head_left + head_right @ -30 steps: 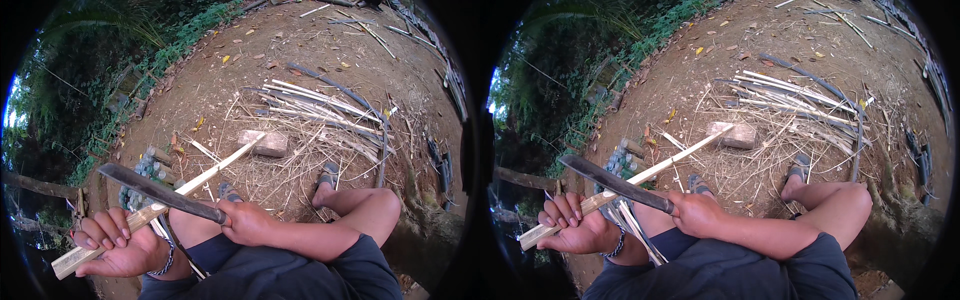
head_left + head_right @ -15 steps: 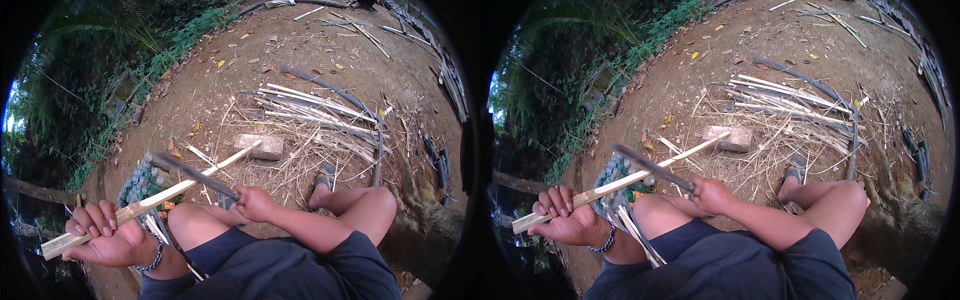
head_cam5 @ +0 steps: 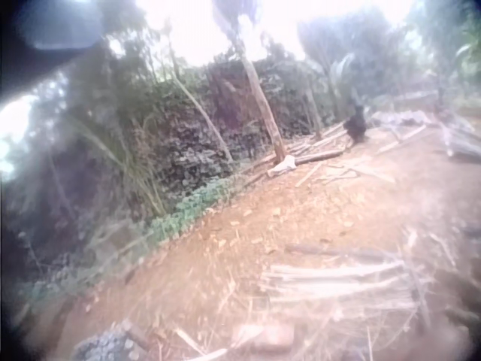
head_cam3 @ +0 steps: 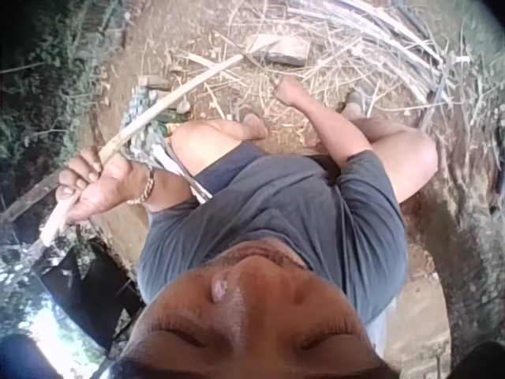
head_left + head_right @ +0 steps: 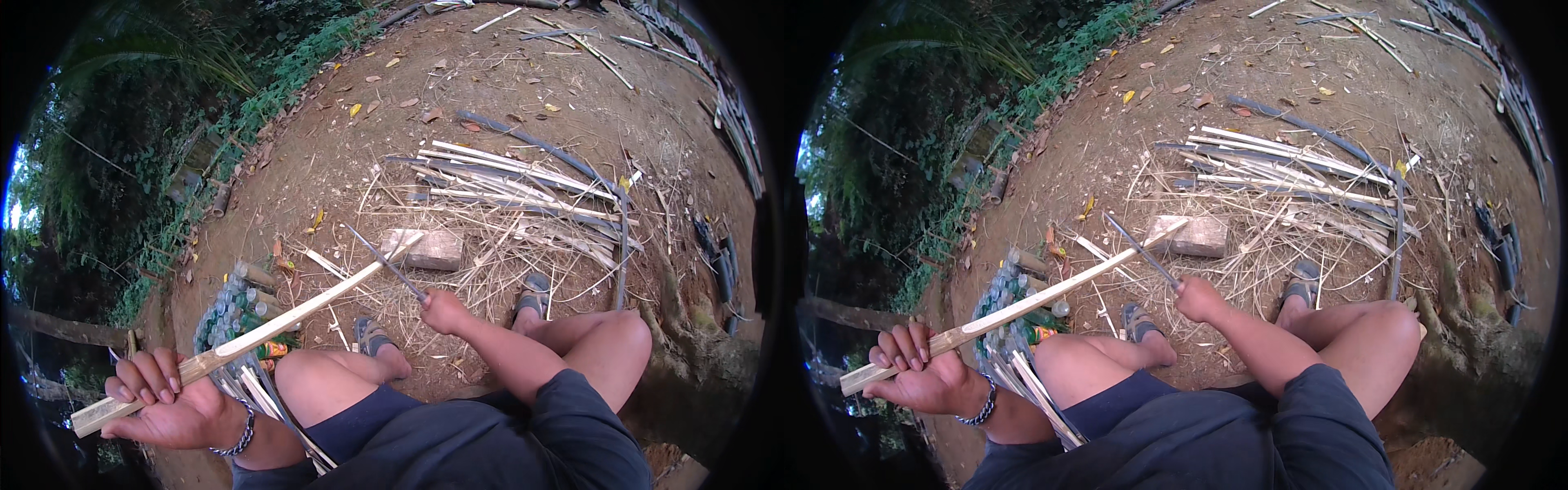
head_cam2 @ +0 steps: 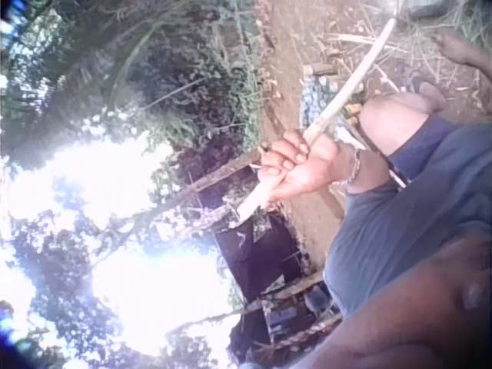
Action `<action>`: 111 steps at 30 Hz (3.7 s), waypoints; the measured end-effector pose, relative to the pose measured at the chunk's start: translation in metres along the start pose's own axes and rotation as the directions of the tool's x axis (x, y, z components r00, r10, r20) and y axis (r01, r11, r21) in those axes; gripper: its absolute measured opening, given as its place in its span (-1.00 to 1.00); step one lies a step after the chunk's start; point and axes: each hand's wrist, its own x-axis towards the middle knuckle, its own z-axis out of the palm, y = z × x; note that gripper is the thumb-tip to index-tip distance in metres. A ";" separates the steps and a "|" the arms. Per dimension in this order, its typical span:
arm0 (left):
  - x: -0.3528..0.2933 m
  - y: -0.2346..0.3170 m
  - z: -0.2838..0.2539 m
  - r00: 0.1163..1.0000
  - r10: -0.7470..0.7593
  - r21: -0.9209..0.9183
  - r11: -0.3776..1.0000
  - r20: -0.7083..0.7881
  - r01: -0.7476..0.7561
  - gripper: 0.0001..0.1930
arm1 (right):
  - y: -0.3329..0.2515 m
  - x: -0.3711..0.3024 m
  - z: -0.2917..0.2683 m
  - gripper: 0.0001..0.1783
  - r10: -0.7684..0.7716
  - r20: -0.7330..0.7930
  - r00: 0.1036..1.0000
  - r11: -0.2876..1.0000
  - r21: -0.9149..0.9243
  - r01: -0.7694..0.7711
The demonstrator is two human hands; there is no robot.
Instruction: The person strips layers from bamboo strips using a knife, alternating between holding the strip and shaving the surface.
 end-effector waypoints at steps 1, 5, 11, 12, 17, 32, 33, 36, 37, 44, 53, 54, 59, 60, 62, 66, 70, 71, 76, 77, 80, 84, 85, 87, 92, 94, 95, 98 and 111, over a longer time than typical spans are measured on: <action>0.001 0.000 -0.004 1.000 0.010 -0.005 1.000 0.002 -0.010 -0.48 | 0.000 0.004 -0.002 -0.75 -0.020 -0.017 1.000 0.999 -0.036 0.019; 0.013 0.002 -0.016 0.998 -0.007 -0.011 1.000 0.062 0.007 -0.50 | -0.056 -0.019 -0.004 -0.76 -0.111 0.085 0.990 0.994 0.029 0.109; 0.038 -0.018 -0.008 0.988 -0.067 -0.064 0.995 0.138 0.076 -0.52 | -0.055 0.002 0.014 -0.76 -0.409 0.008 0.913 0.912 -0.017 0.409; 0.045 -0.019 -0.009 0.986 -0.070 -0.076 0.994 0.150 0.083 -0.52 | -0.016 0.031 0.015 -0.75 -0.172 -0.009 0.985 0.984 0.046 0.172; 0.058 -0.028 -0.023 0.988 -0.036 -0.048 0.998 0.152 0.044 -0.52 | -0.002 0.049 -0.005 -0.74 0.009 -0.018 1.000 1.000 -0.014 -0.010; 0.099 -0.049 -0.033 0.963 -0.124 -0.008 0.991 0.239 0.130 -0.68 | -0.046 0.070 -0.017 -0.80 -0.194 0.071 0.978 0.981 0.025 0.193; 0.105 -0.046 -0.033 0.952 -0.171 0.000 0.984 0.253 0.177 -0.71 | -0.058 0.062 -0.018 -0.81 -0.334 0.078 0.939 0.942 0.011 0.335; 0.111 -0.053 -0.026 0.947 -0.199 0.008 0.979 0.251 0.204 -0.82 | -0.024 0.086 0.000 -0.84 -0.267 -0.015 0.964 0.964 0.018 0.267; 0.116 -0.055 -0.030 0.950 -0.194 0.010 0.980 0.246 0.197 -0.83 | 0.006 0.103 0.002 -0.83 -0.040 0.000 0.999 0.998 0.050 0.040; 0.115 -0.056 -0.033 0.955 -0.189 0.017 0.982 0.227 0.190 -0.75 | 0.019 0.119 -0.003 -0.69 0.026 0.013 1.000 0.997 0.078 -0.027; 0.129 -0.053 -0.036 0.934 -0.217 0.029 0.975 0.283 0.218 -0.80 | 0.151 0.186 0.022 -0.71 0.218 -0.044 0.975 0.961 -0.167 -0.223; 0.131 -0.054 -0.036 0.936 -0.202 0.022 0.979 0.288 0.204 -0.80 | 0.151 0.197 0.019 -0.72 0.263 0.024 0.965 0.960 -0.105 -0.259; 0.123 -0.048 -0.049 0.947 -0.152 0.030 0.988 0.281 0.150 -0.47 | 0.148 0.171 0.024 -0.74 0.299 0.191 0.935 0.811 0.466 -0.354; 0.122 -0.043 -0.048 0.940 -0.158 0.031 0.987 0.301 0.156 -0.41 | 0.147 0.164 0.029 -0.73 0.289 0.173 0.942 0.730 0.596 -0.334; 0.119 -0.030 -0.046 0.945 -0.170 0.034 0.985 0.279 0.167 -0.34 | 0.126 0.147 0.039 -0.77 0.261 0.021 0.965 0.829 0.508 -0.235; 0.108 -0.030 -0.054 0.929 -0.184 -0.027 0.979 0.320 0.203 -0.29 | 0.027 0.073 0.021 -0.76 0.184 -0.088 0.979 0.957 0.245 -0.158; 0.095 -0.021 -0.049 0.931 -0.140 -0.053 0.984 0.337 0.167 -0.28 | -0.054 0.018 0.015 -0.74 -0.269 0.071 0.960 0.943 0.223 0.248; 0.091 -0.019 -0.047 0.927 -0.123 -0.056 0.987 0.353 0.152 -0.30 | -0.053 0.018 0.017 -0.75 -0.307 0.043 0.951 0.939 0.175 0.295; 0.081 -0.017 -0.043 0.947 -0.121 -0.077 0.986 0.298 0.150 -0.33 | 0.056 0.076 0.047 -0.78 0.079 -0.092 0.993 0.978 0.201 -0.059; 0.082 -0.014 -0.044 0.952 -0.120 -0.070 0.987 0.281 0.146 -0.33 | 0.064 0.085 0.043 -0.79 0.181 -0.115 0.977 0.964 0.217 -0.154; 0.075 -0.014 -0.052 0.942 -0.106 -0.076 0.988 0.318 0.137 -0.36 | 0.024 0.066 0.034 -0.81 0.005 -0.092 0.996 0.994 0.113 0.006; 0.081 -0.020 -0.041 0.941 -0.112 -0.083 0.986 0.319 0.145 -0.39 | 0.009 0.065 0.032 -0.78 -0.121 -0.019 0.992 0.984 0.131 0.122; 0.082 -0.021 -0.039 0.951 -0.123 -0.068 0.987 0.284 0.148 -0.38 | 0.034 0.082 0.039 -0.74 0.079 -0.044 0.996 0.987 0.141 -0.073; 0.083 -0.021 -0.041 0.945 -0.115 -0.071 0.987 0.305 0.143 -0.37 | 0.066 0.106 0.035 -0.76 0.143 -0.098 0.985 0.985 0.111 -0.131; 0.094 -0.014 -0.064 0.947 -0.154 -0.021 0.986 0.282 0.167 -0.25 | 0.030 0.087 0.035 -0.71 -0.056 -0.007 0.998 0.998 0.007 0.056; 0.097 -0.019 -0.060 0.950 -0.164 -0.017 0.984 0.267 0.175 -0.24 | 0.073 0.100 0.042 -0.72 0.157 -0.072 0.985 0.987 0.041 -0.155; 0.098 -0.020 -0.058 0.951 -0.164 -0.017 0.985 0.263 0.174 -0.24 | 0.106 0.115 0.045 -0.73 0.228 -0.090 0.970 0.973 0.055 -0.223; 0.102 -0.020 -0.070 0.953 -0.156 -0.022 0.986 0.260 0.167 -0.25 | 0.106 0.126 0.057 -0.71 0.224 -0.109 0.968 0.973 0.084 -0.216; 0.098 -0.016 -0.081 0.969 -0.158 -0.011 0.986 0.191 0.163 -0.37 | 0.121 0.130 0.057 -0.68 0.278 0.005 0.961 0.959 -0.064 -0.277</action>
